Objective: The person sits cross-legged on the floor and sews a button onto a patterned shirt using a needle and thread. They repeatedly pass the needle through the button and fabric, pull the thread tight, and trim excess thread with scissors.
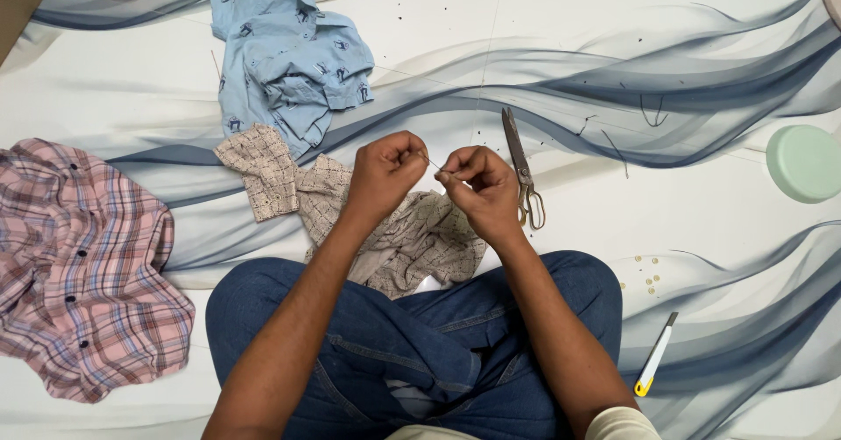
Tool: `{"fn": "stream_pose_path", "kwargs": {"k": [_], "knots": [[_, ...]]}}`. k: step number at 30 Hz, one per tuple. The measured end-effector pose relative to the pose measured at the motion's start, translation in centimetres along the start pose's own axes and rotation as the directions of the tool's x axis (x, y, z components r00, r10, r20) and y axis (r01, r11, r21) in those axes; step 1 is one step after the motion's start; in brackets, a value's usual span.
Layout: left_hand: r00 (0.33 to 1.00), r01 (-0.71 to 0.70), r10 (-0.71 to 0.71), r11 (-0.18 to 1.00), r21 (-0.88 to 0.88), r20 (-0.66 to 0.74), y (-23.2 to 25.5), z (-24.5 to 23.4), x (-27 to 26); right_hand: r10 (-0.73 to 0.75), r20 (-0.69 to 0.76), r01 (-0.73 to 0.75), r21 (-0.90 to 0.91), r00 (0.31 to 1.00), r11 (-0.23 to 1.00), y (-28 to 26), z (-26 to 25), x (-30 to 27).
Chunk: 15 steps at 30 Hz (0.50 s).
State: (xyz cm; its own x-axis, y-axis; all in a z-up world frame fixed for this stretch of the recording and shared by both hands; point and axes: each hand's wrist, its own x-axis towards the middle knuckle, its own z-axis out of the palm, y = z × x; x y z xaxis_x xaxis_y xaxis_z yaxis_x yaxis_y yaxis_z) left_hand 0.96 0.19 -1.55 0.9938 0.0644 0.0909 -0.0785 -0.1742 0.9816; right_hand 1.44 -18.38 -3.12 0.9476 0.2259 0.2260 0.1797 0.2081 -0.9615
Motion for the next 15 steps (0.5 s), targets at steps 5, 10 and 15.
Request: {"fn": "stream_pose_path", "kwargs": {"k": [5,10,15], "knots": [[0.998,-0.021,0.017,0.998,-0.054,-0.063,-1.2,-1.3,0.8,-0.034,-0.021,0.037,0.149,0.999,0.988,-0.3,-0.9,0.1],[0.969,-0.239,0.241,0.970,0.032,-0.063,-0.8,-1.1,0.7,0.040,-0.039,-0.038,0.059,0.998,0.998,-0.7,-1.1,0.3],[0.902,0.344,-0.246,0.906,-0.247,0.355,0.4,0.1,0.1,0.047,-0.046,-0.049,-0.028,0.998,0.998,-0.8,-1.2,0.5]]}}
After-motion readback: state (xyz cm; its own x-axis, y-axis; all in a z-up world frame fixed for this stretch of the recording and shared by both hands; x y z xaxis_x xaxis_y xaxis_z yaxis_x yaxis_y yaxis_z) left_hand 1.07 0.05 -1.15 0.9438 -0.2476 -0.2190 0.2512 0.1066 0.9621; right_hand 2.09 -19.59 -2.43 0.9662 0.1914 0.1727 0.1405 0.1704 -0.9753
